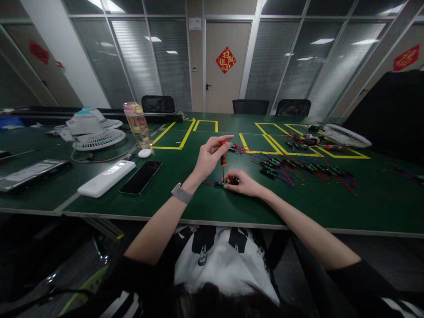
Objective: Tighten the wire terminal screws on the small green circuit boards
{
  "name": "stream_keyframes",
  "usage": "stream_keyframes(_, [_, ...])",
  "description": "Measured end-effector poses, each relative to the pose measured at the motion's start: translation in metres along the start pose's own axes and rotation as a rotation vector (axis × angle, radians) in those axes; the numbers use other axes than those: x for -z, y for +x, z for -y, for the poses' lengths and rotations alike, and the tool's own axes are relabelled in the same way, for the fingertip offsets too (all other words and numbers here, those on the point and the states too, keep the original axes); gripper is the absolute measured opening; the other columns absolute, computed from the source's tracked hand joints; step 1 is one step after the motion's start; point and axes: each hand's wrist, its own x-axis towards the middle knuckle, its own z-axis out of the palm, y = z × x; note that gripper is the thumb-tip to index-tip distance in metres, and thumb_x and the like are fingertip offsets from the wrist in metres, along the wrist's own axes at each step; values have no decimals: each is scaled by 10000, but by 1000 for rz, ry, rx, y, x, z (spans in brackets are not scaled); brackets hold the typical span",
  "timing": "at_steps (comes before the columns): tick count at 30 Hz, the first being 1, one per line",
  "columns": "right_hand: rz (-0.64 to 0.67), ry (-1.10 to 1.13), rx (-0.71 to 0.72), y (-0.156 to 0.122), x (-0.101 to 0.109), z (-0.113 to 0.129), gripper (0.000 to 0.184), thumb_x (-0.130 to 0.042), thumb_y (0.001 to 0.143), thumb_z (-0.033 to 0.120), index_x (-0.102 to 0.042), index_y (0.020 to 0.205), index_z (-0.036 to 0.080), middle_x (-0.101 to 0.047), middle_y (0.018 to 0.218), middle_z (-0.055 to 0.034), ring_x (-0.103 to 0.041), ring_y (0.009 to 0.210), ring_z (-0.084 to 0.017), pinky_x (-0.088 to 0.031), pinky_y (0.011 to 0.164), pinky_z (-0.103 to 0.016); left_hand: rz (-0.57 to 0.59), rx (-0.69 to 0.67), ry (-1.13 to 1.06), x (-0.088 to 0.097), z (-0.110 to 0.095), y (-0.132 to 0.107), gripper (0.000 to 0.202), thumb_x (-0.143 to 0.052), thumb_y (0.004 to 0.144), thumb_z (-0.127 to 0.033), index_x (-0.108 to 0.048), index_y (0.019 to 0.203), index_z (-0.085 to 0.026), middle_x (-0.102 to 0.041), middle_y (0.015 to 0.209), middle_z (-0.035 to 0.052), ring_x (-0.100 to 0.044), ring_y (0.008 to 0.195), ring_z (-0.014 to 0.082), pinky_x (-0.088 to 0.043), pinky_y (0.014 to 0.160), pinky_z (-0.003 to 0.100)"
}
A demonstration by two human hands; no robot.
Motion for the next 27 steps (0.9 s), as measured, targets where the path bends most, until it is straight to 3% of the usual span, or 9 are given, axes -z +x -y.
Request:
stream_keyframes(4, [3,14,-1,0,0,-2,169,-642,793,261,-661,914,145,-556,758,-12,-510,683,-136,-408,643,-257,134,68,-197,0,2,0,324,-499,923,-267,-634,1217,-262,-668,1207,54,-634,1031,169,-483,895,320])
stream_keyframes(8, [-4,33,-17,0,0,-2,176,-646,786,267,-662,917,151,-557,749,-6,-508,675,-134,-406,642,-258,8,50,-67,0,1,-1,288,-665,822,-269,-685,1107,-231,-706,1055,47,-637,875,143,-493,826,294])
stream_keyframes(11, [-3,57,-37,0,0,-1,185,-651,777,267,-652,918,148,-545,731,4,-506,665,-131,-406,637,-256,-33,38,-17,0,1,0,241,-692,801,-302,-710,1031,-232,-682,1116,45,-620,934,152,-489,828,279])
stream_keyframes(14, [2,82,-53,0,0,0,188,-658,768,271,-628,908,149,-542,725,9,-507,662,-130,-406,630,-252,79,76,-202,0,1,1,262,-538,901,-296,-687,1108,-239,-659,1198,54,-613,1041,171,-482,883,301])
stream_keyframes(17, [-6,84,-51,0,0,0,172,-664,755,262,-612,878,154,-539,723,10,-504,663,-130,-402,630,-252,139,106,-314,-2,1,0,293,-520,904,-264,-664,1157,-224,-685,1129,64,-637,981,162,-487,886,309])
stream_keyframes(20, [-16,90,-51,-1,0,1,151,-660,749,256,-603,848,157,-547,726,6,-507,670,-132,-404,638,-255,47,69,-191,-2,0,-1,287,-651,828,-271,-678,1110,-224,-699,1019,41,-631,849,129,-500,808,268])
stream_keyframes(23, [-22,98,-63,-1,-1,0,148,-661,744,261,-602,832,157,-557,725,3,-514,671,-134,-406,640,-257,-60,32,-28,-1,1,-1,246,-711,780,-297,-707,1014,-223,-687,1012,36,-617,849,130,-497,778,252])
stream_keyframes(27, [-22,97,-69,0,-1,0,155,-662,745,273,-598,825,158,-559,724,2,-514,669,-133,-407,640,-255,-35,37,-112,0,4,0,238,-536,900,-290,-703,1058,-229,-669,1150,53,-621,1015,162,-487,886,297])
